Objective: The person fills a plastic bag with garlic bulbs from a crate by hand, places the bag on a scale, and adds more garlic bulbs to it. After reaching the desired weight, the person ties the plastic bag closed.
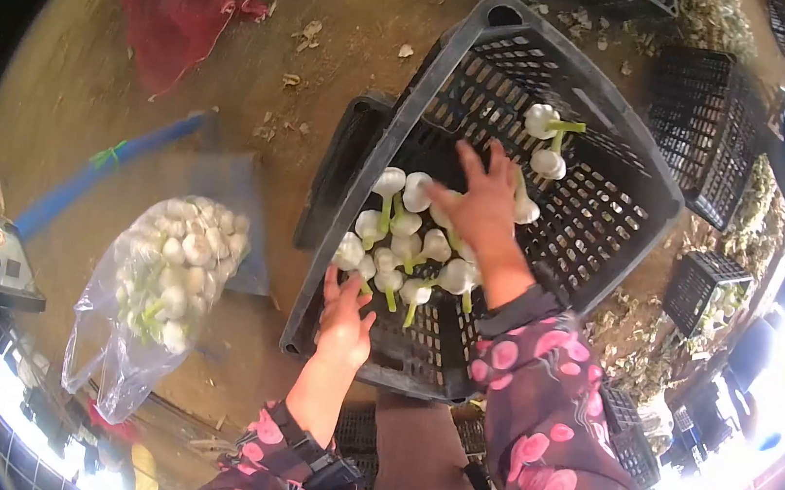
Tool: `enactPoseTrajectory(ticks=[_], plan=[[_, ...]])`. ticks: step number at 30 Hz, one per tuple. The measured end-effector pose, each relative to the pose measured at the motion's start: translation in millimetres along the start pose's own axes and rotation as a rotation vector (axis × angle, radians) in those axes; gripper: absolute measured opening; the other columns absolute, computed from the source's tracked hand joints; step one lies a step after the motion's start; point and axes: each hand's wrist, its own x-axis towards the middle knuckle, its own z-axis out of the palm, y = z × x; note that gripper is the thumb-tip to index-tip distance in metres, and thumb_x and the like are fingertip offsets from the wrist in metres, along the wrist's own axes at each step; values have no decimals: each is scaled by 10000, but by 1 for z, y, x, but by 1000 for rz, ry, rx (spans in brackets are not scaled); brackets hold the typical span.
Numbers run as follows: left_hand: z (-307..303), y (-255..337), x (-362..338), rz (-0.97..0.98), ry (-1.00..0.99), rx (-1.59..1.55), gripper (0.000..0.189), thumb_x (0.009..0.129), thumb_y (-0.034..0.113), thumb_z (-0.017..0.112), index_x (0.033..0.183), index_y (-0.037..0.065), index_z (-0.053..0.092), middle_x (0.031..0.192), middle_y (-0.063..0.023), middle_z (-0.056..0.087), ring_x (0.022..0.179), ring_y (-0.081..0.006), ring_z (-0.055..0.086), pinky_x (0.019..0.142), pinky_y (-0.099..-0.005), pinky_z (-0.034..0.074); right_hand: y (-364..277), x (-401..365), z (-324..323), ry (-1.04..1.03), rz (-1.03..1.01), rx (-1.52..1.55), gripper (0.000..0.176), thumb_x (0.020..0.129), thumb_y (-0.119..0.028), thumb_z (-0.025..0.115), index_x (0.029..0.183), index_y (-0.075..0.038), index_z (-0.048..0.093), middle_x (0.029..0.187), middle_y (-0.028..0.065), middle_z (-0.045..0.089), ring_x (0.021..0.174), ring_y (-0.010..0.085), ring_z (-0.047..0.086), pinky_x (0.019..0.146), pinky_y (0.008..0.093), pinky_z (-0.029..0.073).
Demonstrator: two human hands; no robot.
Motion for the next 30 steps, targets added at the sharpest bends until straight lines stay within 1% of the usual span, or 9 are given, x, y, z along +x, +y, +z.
enactPoseTrajectory(ticks=[5, 8, 10, 11, 17, 22, 23, 26, 30], plan=[[8, -13, 43, 352, 187, 556, 671, 920, 416, 562, 1419, 13, 366, 1479, -201, 353, 1368, -321, 325, 1108, -409, 241, -27, -62, 13, -202, 92, 260, 809, 682, -446, 794, 1382, -207, 466, 1405, 191, 411, 1320, 382, 343, 1045, 446, 367], [9, -29, 56, 658, 310, 720, 635, 916, 327, 600, 1349, -33, 308, 1277, -162, 474, 1180, -267, 465, 1009, -398, 345, -24, -43, 12, -277, 235, 389, 744, 707, -515, 757, 1335, -197, 516, 1245, 186, 546, 1219, 350, 485, 966, 423, 434], [13, -25, 50, 635, 272, 534, 579, 930, 313, 582, 1341, -4, 325, 1252, -146, 479, 1175, -261, 462, 1010, -392, 344, -13, -13, 6, -596, 446, 549, 677, 747, -521, 731, 1273, -128, 562, 1030, 177, 640, 1013, 310, 623, 870, 390, 489], [15, -23, 47, 610, 224, 344, 524, 944, 298, 564, 1333, 25, 343, 1227, -130, 483, 1171, -256, 459, 1012, -385, 343, -8, -4, 10, -618, 367, 559, 619, 786, -522, 700, 1232, -107, 588, 969, 170, 675, 898, 289, 668, 813, 366, 509], [7, -17, 43, 280, 49, -153, 452, 980, 270, 504, 1374, 164, 310, 1289, -85, 454, 1197, -197, 445, 1020, -357, 339, -19, -14, 25, -1002, 141, 686, 604, 833, -456, 669, 1322, -126, 537, 1163, 115, 649, 1044, 234, 613, 910, 325, 467], [16, -12, 31, 317, 31, 74, 482, 992, 302, 495, 1388, 151, 265, 1328, -83, 420, 1227, -192, 416, 1019, -353, 351, -22, -19, 25, -1218, 281, 880, 617, 855, -359, 656, 1392, -118, 471, 1238, 73, 605, 1109, 165, 551, 974, 281, 417], [16, -17, 36, 385, 8, -4, 486, 992, 316, 496, 1385, 135, 273, 1344, -85, 409, 1237, -196, 411, 1023, -355, 348, -25, -23, 30, -1159, 202, 859, 659, 822, -464, 678, 1369, -144, 495, 1224, 101, 600, 1102, 210, 569, 959, 298, 426], [13, -18, 47, 479, -64, -88, 492, 990, 340, 501, 1375, 110, 299, 1367, -87, 392, 1253, -198, 403, 1031, -352, 337, -32, -31, 29, -1124, 97, 1047, 663, 840, -436, 658, 1388, -120, 459, 1202, 96, 602, 1088, 189, 559, 956, 295, 422], [12, -14, 45, 403, 10, 51, 488, 984, 365, 510, 1364, 109, 343, 1362, -87, 390, 1257, -187, 400, 1042, -338, 330, -26, -39, 59, -1203, 391, 1389, 728, 859, -418, 633, 1442, -92, 345, 1265, 86, 545, 1122, 161, 516, 958, 297, 418]])
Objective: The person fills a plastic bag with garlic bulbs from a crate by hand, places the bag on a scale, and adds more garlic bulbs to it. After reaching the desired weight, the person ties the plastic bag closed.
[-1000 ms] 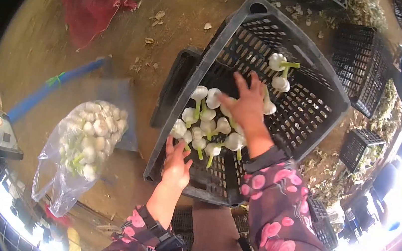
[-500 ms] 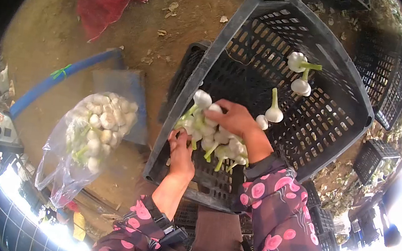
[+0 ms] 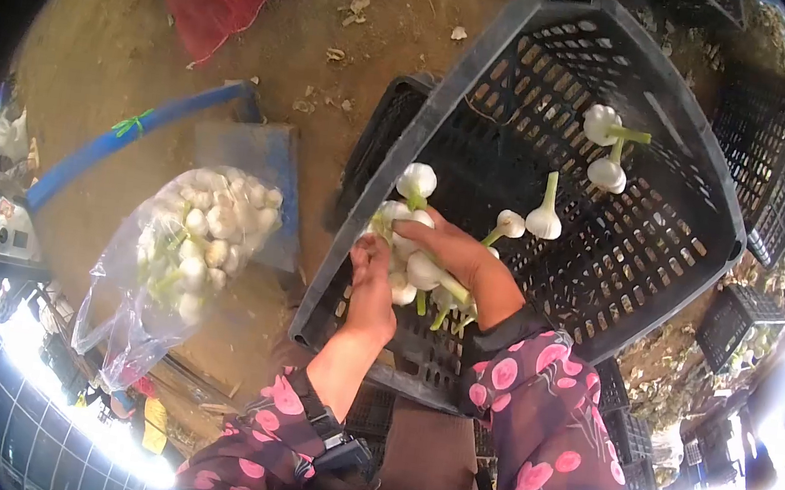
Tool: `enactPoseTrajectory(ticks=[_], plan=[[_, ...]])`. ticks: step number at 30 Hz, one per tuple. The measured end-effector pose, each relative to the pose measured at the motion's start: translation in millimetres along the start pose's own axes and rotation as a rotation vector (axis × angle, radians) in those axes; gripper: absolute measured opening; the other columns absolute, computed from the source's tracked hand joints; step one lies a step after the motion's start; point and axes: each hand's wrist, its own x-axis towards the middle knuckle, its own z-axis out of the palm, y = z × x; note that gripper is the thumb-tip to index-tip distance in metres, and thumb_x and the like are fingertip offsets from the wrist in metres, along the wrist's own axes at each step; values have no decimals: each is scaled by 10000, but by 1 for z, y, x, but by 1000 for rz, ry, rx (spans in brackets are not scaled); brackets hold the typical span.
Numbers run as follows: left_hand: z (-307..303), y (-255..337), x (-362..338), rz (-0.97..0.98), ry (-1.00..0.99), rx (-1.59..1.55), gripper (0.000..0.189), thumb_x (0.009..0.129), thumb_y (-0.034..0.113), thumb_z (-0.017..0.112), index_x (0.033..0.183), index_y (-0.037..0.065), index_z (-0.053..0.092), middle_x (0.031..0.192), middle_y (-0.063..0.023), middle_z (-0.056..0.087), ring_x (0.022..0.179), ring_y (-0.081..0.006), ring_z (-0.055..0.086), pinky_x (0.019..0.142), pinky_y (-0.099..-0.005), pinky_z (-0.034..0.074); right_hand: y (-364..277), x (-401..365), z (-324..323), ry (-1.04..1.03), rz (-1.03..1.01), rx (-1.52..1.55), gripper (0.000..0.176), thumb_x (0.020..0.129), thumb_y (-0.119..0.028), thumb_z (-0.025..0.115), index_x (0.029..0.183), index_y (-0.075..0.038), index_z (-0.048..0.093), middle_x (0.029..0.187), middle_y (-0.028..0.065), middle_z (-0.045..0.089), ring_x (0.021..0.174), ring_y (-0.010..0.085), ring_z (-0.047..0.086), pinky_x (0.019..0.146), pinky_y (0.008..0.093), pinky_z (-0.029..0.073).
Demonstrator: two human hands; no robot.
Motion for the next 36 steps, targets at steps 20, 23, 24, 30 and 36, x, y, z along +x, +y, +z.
enactPoseTrajectory(ticks=[20, 23, 24, 30, 36], plan=[[-31, 75, -140, 521, -380, 162, 515, 882, 328, 662, 1249, 58, 421, 1240, -200, 391, 1165, -321, 417, 1016, -407, 338, -42, -177, 159, 514, -520, -114, 962, 740, -575, 644, 1424, -7, 276, 1337, 143, 447, 1220, 260, 468, 1039, 369, 367], [-84, 117, -174, 677, -282, 123, 517, 837, 253, 707, 1243, 79, 438, 1229, -216, 409, 1118, -375, 461, 984, -415, 378, -53, -181, 231, 515, -546, -149, 1028, 676, -622, 671, 1396, 5, 290, 1312, 142, 447, 1199, 256, 476, 1015, 374, 386], [-107, 130, -180, 732, -253, 124, 535, 827, 246, 715, 1253, 85, 435, 1247, -222, 392, 1137, -380, 450, 986, -428, 377, -55, -176, 256, 476, -558, -127, 1038, 662, -596, 697, 1392, 15, 282, 1310, 153, 451, 1200, 259, 476, 1010, 379, 389], [-265, 192, -189, 932, -6, 76, 550, 942, 282, 560, 1344, 45, 269, 1320, -167, 357, 1214, -270, 418, 1030, -395, 348, -77, -99, 404, -148, -574, -236, 936, 677, -434, 755, 1381, 18, 335, 1335, 165, 448, 1243, 239, 440, 1020, 373, 370], [-371, 243, -111, 275, -27, -398, 361, 991, 242, 445, 1306, 99, 344, 1185, -96, 466, 1013, -165, 508, 873, -297, 439, -62, 21, 498, 48, -229, -337, 666, 842, -344, 652, 1371, -28, 399, 1151, 137, 585, 1020, 199, 598, 849, 330, 494]])
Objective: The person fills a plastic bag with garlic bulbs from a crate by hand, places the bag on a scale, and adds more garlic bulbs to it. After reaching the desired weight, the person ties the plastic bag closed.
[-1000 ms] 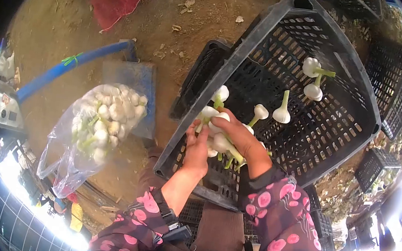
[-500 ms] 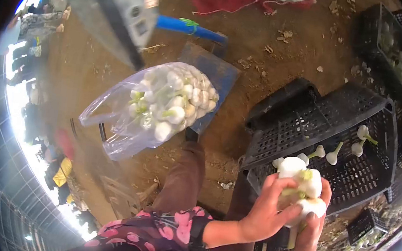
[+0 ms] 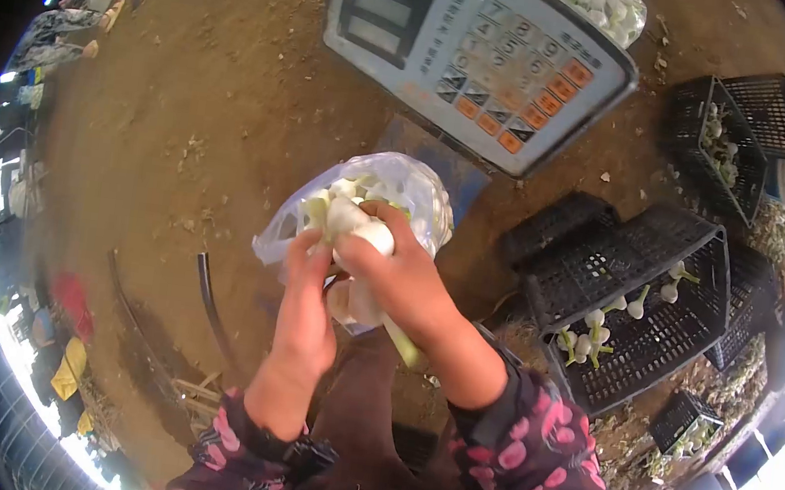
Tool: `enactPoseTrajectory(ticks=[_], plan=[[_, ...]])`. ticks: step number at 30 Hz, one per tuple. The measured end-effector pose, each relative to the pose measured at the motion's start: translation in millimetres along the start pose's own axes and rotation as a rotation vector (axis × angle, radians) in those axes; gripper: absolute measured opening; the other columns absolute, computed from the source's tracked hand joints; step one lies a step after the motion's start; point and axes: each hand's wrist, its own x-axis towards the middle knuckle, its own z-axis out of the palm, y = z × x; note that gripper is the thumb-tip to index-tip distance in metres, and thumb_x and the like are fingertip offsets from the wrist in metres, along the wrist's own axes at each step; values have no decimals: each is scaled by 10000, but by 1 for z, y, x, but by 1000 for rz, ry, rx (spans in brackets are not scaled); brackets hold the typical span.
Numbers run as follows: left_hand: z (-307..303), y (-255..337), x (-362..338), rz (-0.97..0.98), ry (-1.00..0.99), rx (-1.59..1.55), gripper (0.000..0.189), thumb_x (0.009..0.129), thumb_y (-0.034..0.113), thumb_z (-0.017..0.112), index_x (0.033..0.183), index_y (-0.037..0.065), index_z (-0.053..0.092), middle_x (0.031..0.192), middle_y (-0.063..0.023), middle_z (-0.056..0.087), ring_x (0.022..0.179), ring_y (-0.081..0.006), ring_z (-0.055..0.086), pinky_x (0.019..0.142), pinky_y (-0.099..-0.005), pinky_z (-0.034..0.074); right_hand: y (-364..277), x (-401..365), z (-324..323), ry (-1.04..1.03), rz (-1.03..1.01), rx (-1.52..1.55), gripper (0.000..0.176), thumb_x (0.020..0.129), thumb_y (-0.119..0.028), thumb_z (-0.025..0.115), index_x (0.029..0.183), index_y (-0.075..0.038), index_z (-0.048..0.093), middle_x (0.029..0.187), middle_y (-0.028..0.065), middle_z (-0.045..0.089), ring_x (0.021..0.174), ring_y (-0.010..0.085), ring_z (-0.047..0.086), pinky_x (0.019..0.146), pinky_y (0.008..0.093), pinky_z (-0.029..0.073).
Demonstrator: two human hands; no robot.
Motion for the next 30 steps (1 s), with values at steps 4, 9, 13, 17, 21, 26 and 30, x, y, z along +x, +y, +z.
enactPoseTrajectory(ticks=[4, 9, 13, 17, 21, 26, 30], plan=[[-48, -32, 69, -238, -64, -56, 378, 967, 310, 485, 1270, 114, 374, 1080, -77, 494, 974, -168, 503, 808, -319, 468, 39, 65, 5, 73, 243, 37, 739, 845, -398, 661, 1399, -15, 355, 1188, 160, 577, 1011, 224, 614, 840, 346, 510], [-85, -79, 113, -237, -197, -146, 595, 961, 357, 495, 1459, 123, 269, 1294, -85, 450, 1139, -203, 491, 950, -362, 435, 90, 101, -14, 183, 338, 153, 749, 871, -467, 626, 1401, -24, 338, 1271, 167, 512, 1073, 228, 586, 841, 364, 518], [-85, -82, 114, 31, -186, -253, 549, 994, 343, 437, 1455, 89, 280, 1423, -116, 395, 1307, -227, 404, 1065, -366, 370, 70, 84, 4, 203, 256, 259, 734, 934, -457, 530, 1466, -72, 203, 1347, 141, 441, 1164, 268, 552, 854, 435, 530], [-79, -73, 101, -27, -175, 29, 615, 962, 216, 540, 1470, 50, 235, 1344, -110, 434, 1205, -198, 457, 1005, -347, 406, 106, 86, -12, 371, 194, -597, 885, 890, -500, 570, 1509, -37, 139, 1510, 341, 136, 1401, 448, 222, 1117, 440, 269], [-73, -75, 100, 143, -40, 137, 688, 934, 212, 591, 1478, 30, 212, 1336, -124, 412, 1166, -207, 469, 975, -344, 414, 88, 53, -7, 463, -5, -825, 816, 877, -463, 589, 1479, -30, 249, 1512, 336, 123, 1393, 508, 159, 1138, 497, 199], [-100, -53, 93, 171, 152, 140, 627, 968, 182, 528, 1464, 29, 176, 1481, -177, 234, 1312, -257, 381, 1067, -442, 378, 63, 23, -19, 505, 22, -1466, 650, 804, -296, 672, 1324, 33, 461, 1546, 220, 163, 1420, 467, 121, 1131, 575, 147], [-112, -43, 81, 545, 276, 441, 586, 995, 215, 485, 1451, 2, 184, 1500, -200, 189, 1305, -296, 401, 1067, -487, 384, 47, 11, -37, 661, -350, -1449, 774, 681, -220, 780, 1299, 98, 439, 1549, 195, 174, 1429, 448, 115, 1151, 516, 162]])
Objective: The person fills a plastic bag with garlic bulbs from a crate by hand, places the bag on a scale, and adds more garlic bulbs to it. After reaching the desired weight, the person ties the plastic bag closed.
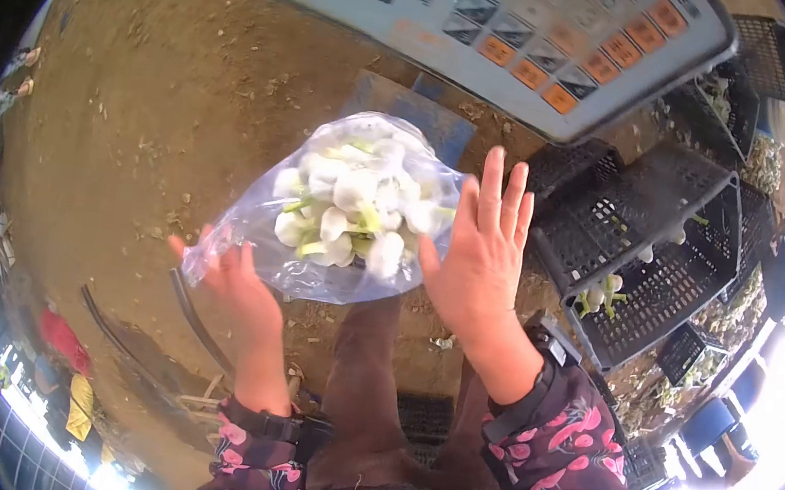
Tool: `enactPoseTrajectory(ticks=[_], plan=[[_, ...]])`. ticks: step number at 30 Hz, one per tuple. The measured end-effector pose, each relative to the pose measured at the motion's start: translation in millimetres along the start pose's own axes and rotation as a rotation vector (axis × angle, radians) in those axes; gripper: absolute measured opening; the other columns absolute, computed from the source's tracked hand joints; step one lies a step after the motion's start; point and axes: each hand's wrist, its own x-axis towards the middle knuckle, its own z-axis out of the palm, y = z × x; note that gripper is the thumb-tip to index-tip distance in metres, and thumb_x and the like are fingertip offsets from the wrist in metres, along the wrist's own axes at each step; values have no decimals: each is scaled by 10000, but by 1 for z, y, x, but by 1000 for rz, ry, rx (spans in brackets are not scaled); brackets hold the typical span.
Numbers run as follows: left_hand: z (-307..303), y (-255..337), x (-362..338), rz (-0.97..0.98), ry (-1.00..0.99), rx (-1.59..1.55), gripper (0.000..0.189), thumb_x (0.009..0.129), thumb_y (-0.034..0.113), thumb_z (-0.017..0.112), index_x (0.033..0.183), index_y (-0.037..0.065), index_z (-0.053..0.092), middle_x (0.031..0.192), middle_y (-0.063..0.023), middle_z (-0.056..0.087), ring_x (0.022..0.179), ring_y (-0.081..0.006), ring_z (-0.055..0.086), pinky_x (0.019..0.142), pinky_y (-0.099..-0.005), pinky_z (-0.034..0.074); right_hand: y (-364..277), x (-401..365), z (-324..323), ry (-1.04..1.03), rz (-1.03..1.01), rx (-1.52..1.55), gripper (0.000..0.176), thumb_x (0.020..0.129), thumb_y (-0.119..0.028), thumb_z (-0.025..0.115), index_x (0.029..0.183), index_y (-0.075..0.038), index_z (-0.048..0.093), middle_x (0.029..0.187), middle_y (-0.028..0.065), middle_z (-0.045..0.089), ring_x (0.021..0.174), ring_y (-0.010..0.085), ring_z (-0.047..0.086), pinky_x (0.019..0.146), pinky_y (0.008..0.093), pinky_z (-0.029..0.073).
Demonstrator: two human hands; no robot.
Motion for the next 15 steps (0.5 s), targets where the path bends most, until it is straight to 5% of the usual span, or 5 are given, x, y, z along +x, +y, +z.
enactPoseTrajectory(ticks=[4, 6, 8, 13, 15], plan=[[6, 19, -13, -104, -41, -104, 527, 1005, 211, 451, 1435, -14, 247, 1449, -209, 302, 1291, -307, 425, 1074, -445, 393, 24, -14, 6, -157, -67, 324, 737, 682, -119, 780, 1347, -39, 471, 1525, 261, 199, 1400, 480, 192, 1141, 480, 239], [-4, -16, -33, 563, -291, 688, 433, 956, 122, 496, 1355, -5, 388, 1328, -163, 465, 1242, -288, 467, 1024, -407, 387, 48, -38, 16, -113, -173, 456, 685, 679, -120, 789, 1304, -57, 518, 1496, 270, 261, 1376, 472, 265, 1117, 462, 303], [40, 22, -73, -92, -124, 18, 282, 956, 111, 472, 1198, -30, 501, 1292, -166, 495, 1153, -294, 534, 969, -412, 442, 78, -57, -7, -29, -150, 642, 578, 679, -106, 781, 1215, -43, 574, 1384, 214, 453, 1286, 372, 449, 1026, 416, 421], [133, 61, -167, -338, -849, -403, 468, 945, 162, 480, 1362, -32, 391, 1301, -168, 507, 1179, -288, 533, 1022, -413, 423, 246, -90, -26, 525, 624, 549, 289, 717, -105, 716, 976, -17, 625, 921, 134, 639, 877, 276, 633, 814, 361, 505], [181, 67, -203, -641, -1009, -518, 524, 947, 169, 466, 1414, -23, 324, 1361, -171, 455, 1270, -298, 456, 1092, -411, 347, 359, -119, 6, 123, 952, 484, 634, 684, -386, 770, 1140, 21, 599, 1076, 187, 641, 980, 298, 636, 867, 360, 495]])
